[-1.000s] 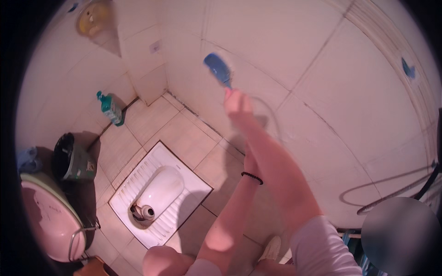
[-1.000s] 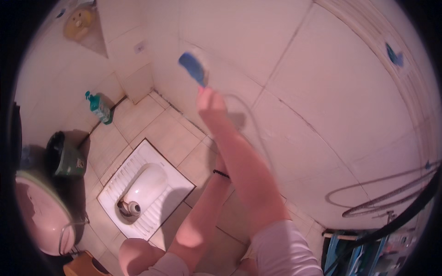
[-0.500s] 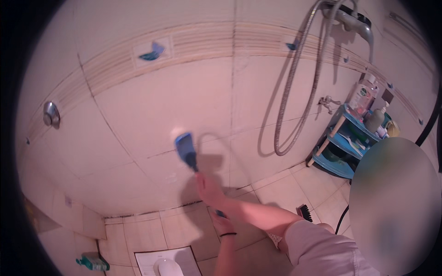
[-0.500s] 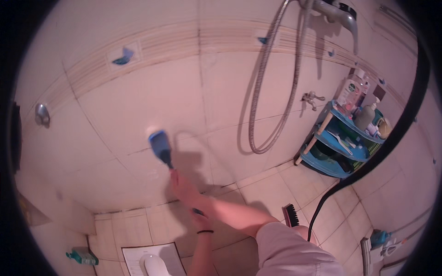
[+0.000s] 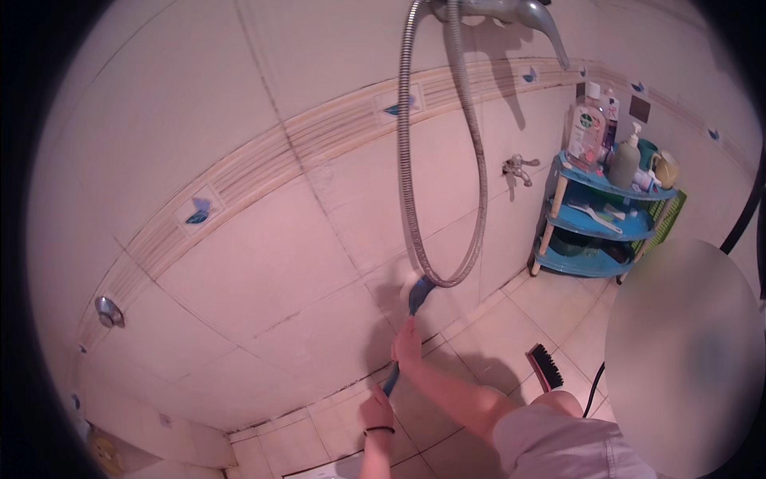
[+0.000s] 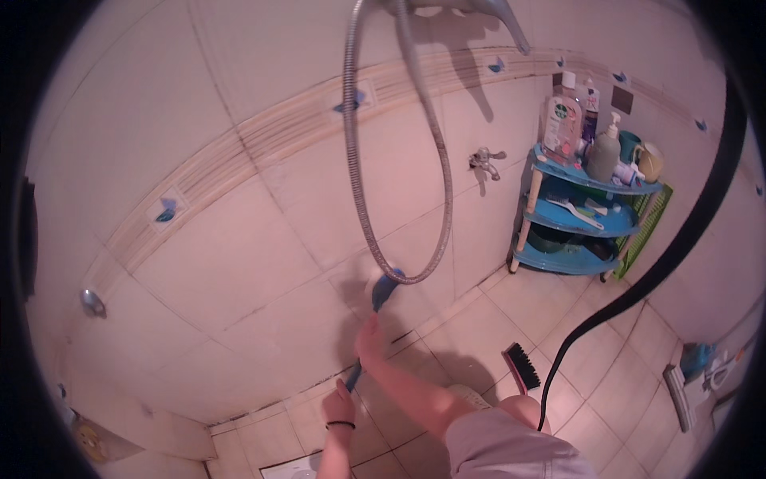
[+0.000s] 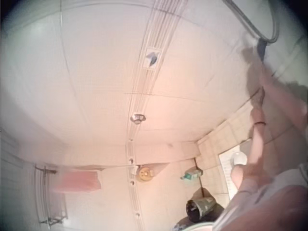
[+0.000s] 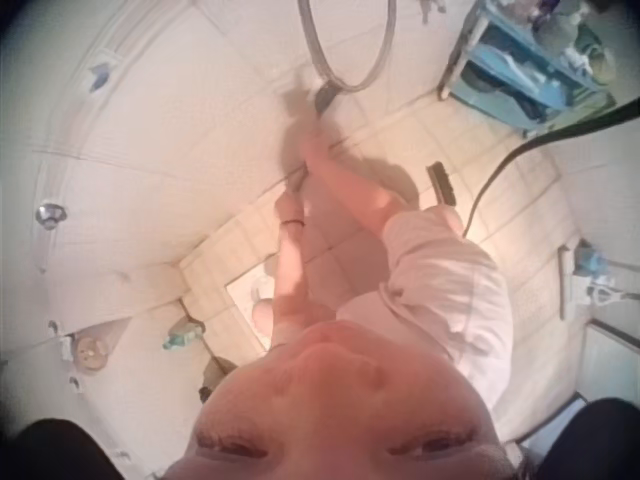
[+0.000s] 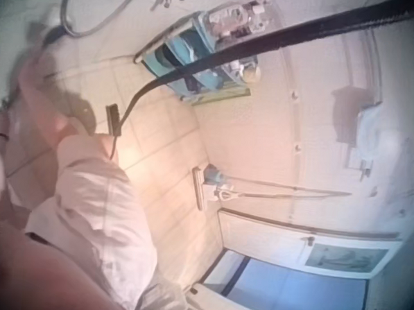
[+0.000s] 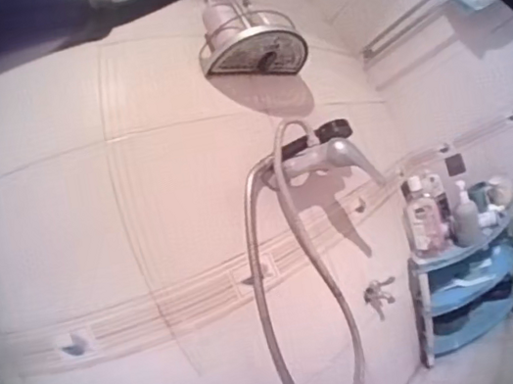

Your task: The person scrubs the tiled walls of a bathroom using a long-handled brush. They systematically clean the wall surfaces, moving around the shower area and scrubbing near the shower fixtures and a corner shelf. The person also briefly handles a bottle of cleaning liquid before continuing to scrub the walls.

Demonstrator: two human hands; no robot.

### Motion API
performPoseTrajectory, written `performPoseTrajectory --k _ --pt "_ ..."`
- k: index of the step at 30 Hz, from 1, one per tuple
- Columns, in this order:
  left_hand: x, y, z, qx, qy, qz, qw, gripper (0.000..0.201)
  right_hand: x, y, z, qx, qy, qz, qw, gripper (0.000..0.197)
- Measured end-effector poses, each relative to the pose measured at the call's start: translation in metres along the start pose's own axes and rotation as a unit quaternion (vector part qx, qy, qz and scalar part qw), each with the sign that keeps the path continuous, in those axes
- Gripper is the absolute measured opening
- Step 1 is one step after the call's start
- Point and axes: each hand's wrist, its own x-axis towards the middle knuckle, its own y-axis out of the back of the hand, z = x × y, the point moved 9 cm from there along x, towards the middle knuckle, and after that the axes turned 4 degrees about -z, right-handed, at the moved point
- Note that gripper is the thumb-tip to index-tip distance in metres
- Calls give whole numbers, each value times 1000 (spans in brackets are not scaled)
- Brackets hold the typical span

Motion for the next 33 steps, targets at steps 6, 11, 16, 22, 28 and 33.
performPoseTrajectory --k 6,11,16,22,28,33 --pt "34 123 126 -44 -78 77 993 61 -4 -57 -160 132 130 -80 979 36" --pt "38 98 143 -56 -114 109 986 60 -12 -45 -195 63 221 -86 969 41" --pt "26 27 33 81 -41 23 996 61 4 -8 -37 9 14 -88 996 43" --pt "-8 -58 7 117 -14 -122 986 59 24 98 70 21 -248 14 968 45" --pt "-17 -50 -12 161 53 -164 972 59 13 122 70 -286 -303 10 909 43" --pt "15 -71 12 167 -52 -198 964 58 126 265 -155 -626 52 201 752 21"
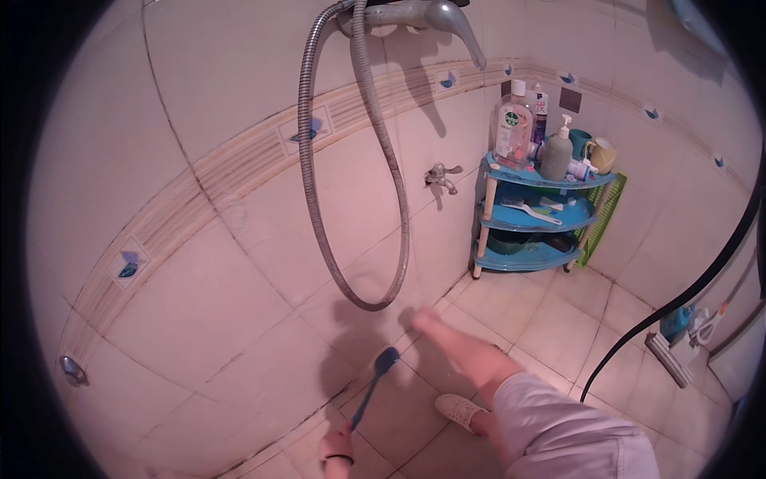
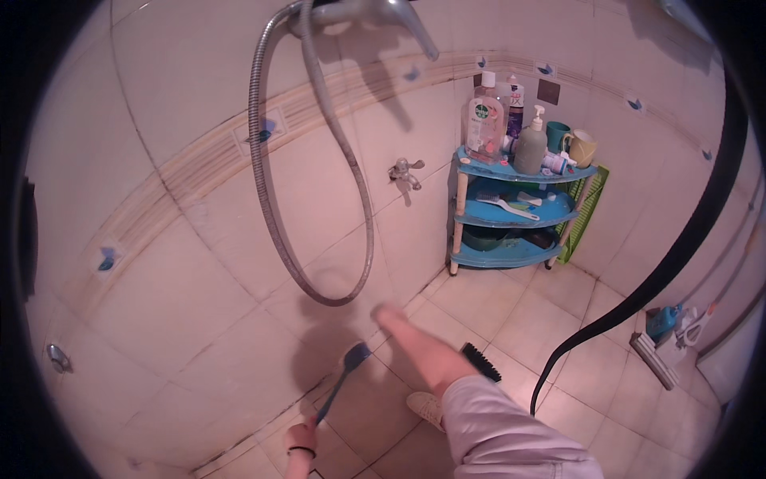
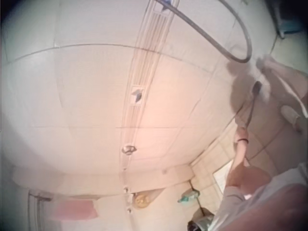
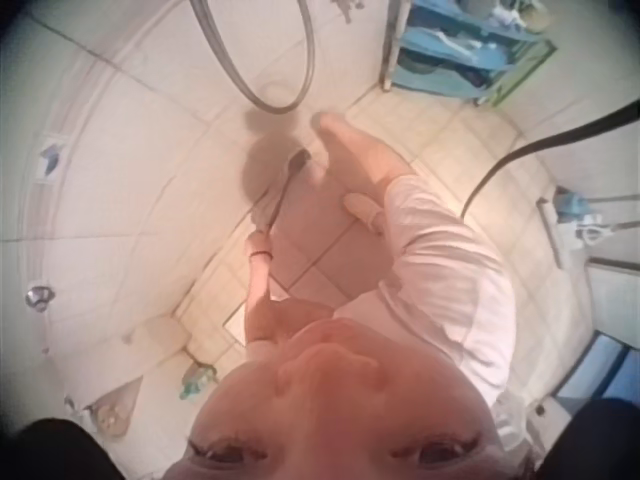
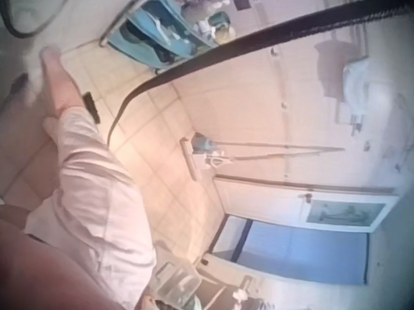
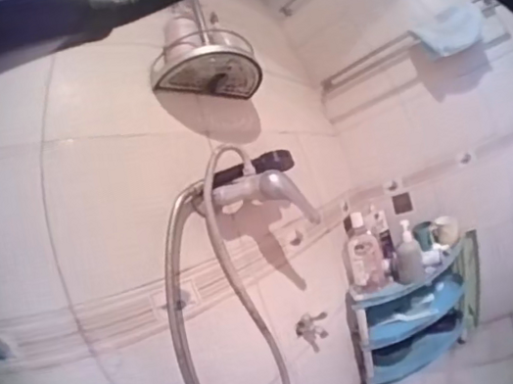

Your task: The person scrubs the tiled walls of a bathroom using a long-handled brush. They systematically clean the wall surfaces, moving around the shower area and scrubbing near the shower fixtures and a corner shelf. The person also briefly handles a bottle of cleaning liquid before continuing to scrub the walls.

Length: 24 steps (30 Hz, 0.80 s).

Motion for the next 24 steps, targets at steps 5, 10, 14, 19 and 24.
performPoseTrajectory --k 5,10,14,19,24 --pt "-19 43 -73 -27 55 60 996 58 -28 170 -183 161 257 256 918 15" --pt "-21 42 -60 -3 29 87 996 58 -48 168 -189 258 262 161 916 13" --pt "-27 44 -46 62 32 1 998 63 -85 175 -181 275 286 156 905 17" --pt "-76 100 -25 8 22 -89 996 51 -143 293 -280 303 365 192 859 14" --pt "-144 139 -39 26 80 -153 985 65 -177 413 -364 379 404 211 805 13"
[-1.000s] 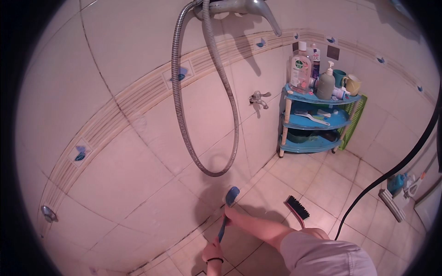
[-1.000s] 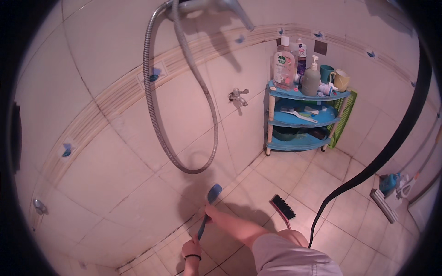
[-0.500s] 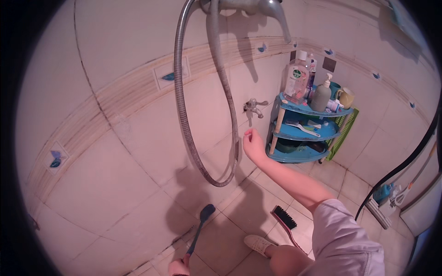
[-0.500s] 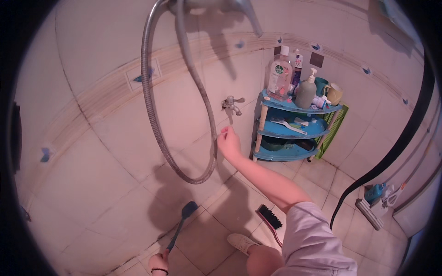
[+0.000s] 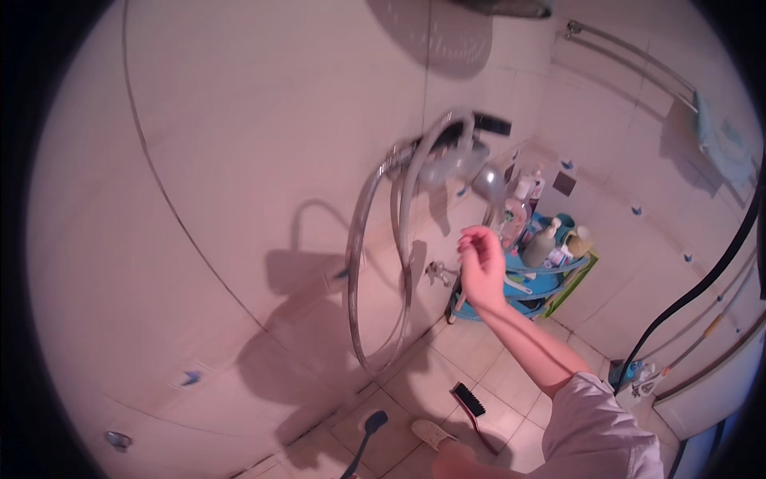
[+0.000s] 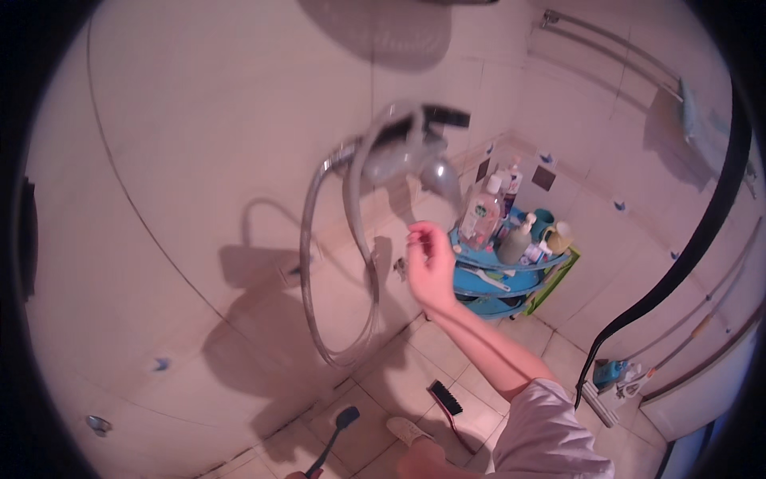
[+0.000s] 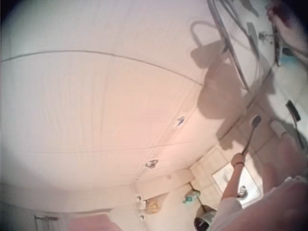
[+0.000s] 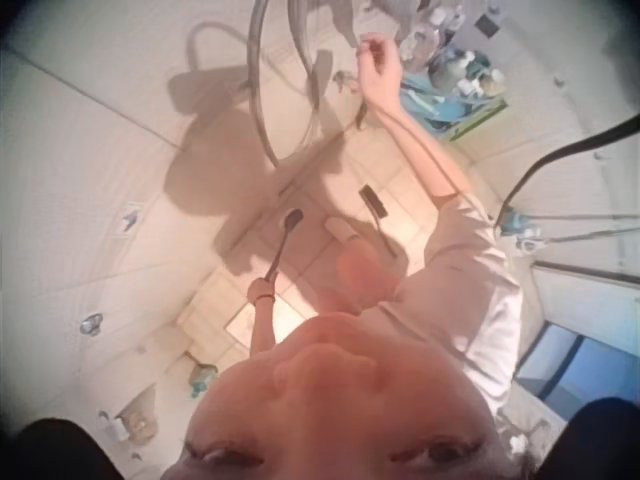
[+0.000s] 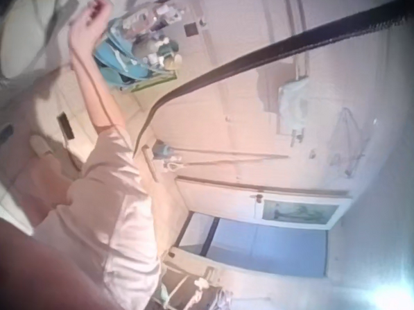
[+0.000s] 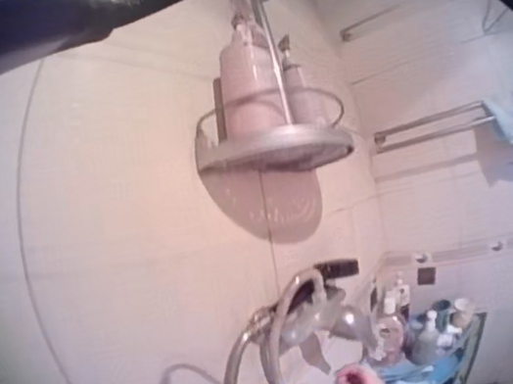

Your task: The person scrubs the tiled walls of a bathroom using a long-handled brush. They systematically clean the wall surfaces, moving around the shower area and scrubbing near the shower fixtures and a corner shelf. The person also briefly handles a bottle of cleaning liquid before continuing to scrub the walls.

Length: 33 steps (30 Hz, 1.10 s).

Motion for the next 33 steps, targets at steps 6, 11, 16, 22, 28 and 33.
performPoseTrajectory --k 6,11,16,22,28,33 --pt "-95 7 -37 -13 36 -43 998 70 122 38 -88 -283 9 -36 959 17" --pt "-184 55 -49 -26 28 -32 999 70 180 7 -129 -409 208 -199 866 23" --pt "-224 99 -52 -53 81 -6 995 71 199 -25 -112 -420 331 -380 755 25" --pt "-265 133 -1 -90 107 -34 990 70 193 -62 -82 -437 271 -539 667 27" --pt "-273 171 30 -37 164 -23 985 78 214 -56 -88 -367 332 -469 732 25" --pt "-280 190 34 -50 166 -11 985 80 240 -18 -140 -338 283 -422 793 20"
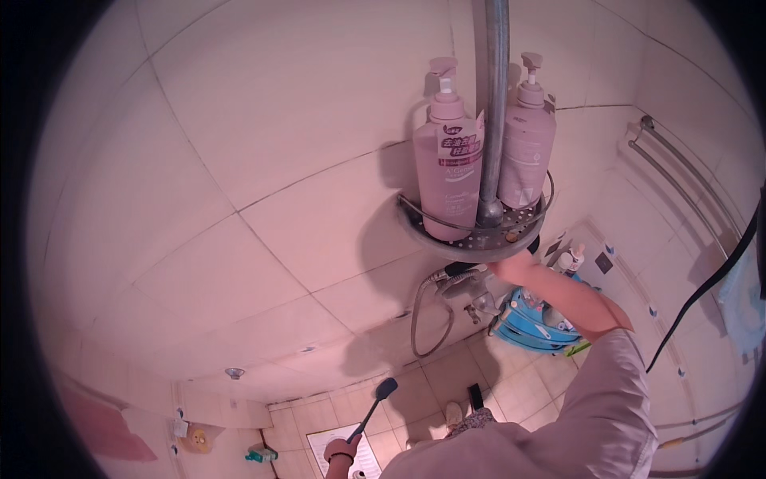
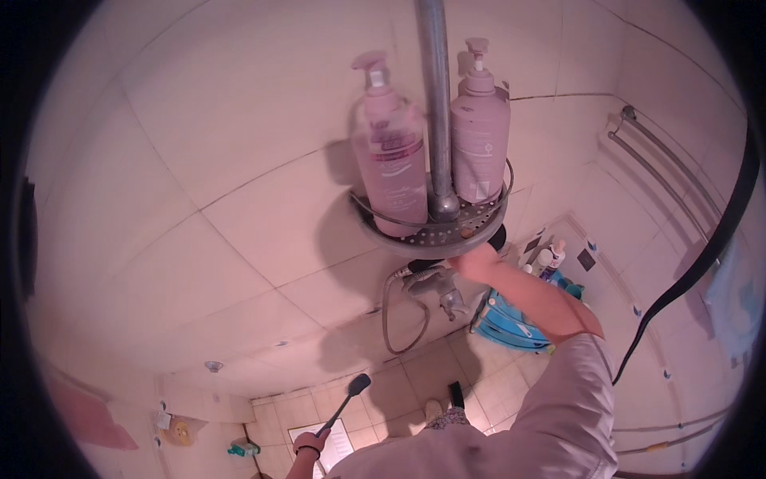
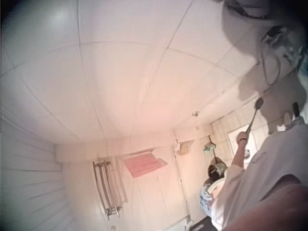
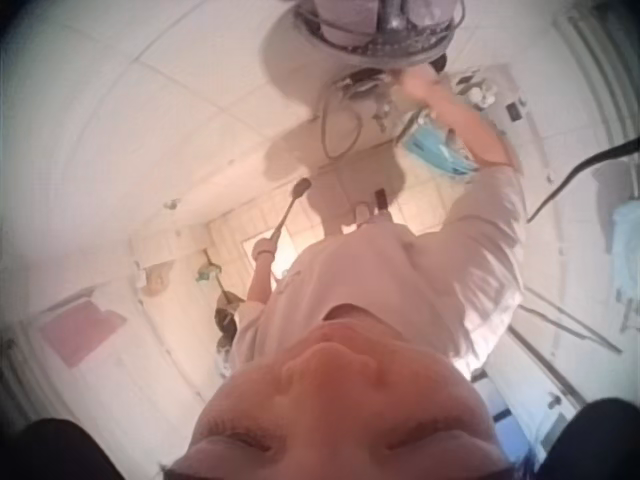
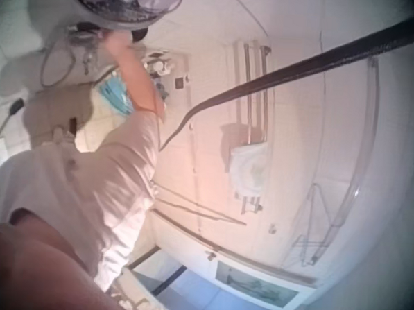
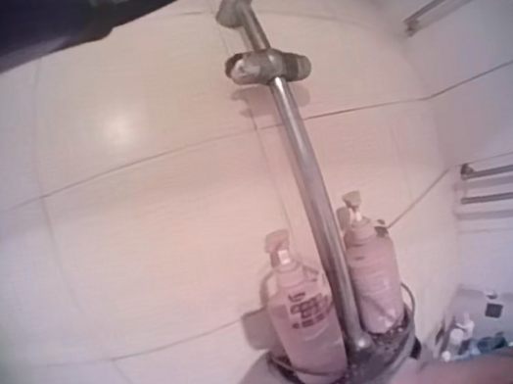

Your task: The person scrubs the tiled walls of a bathroom using a long-handled brush. They systematically clean the wall surfaces, moving around the shower area and scrubbing near the shower fixtures and a corner shelf. The person also briefly handles a bottle of cleaning liquid before continuing to scrub the walls.

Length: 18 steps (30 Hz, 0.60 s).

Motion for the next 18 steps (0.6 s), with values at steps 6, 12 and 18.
performPoseTrajectory --k 6,12,18 --pt "-4 11 -28 5 25 6 1000 77 -15 97 -88 -202 228 -7 953 24" --pt "22 11 -42 15 -12 16 1000 74 -76 182 -78 -313 146 -115 931 30" --pt "52 18 -45 30 -66 33 997 76 -66 360 -117 -500 52 -48 863 40"
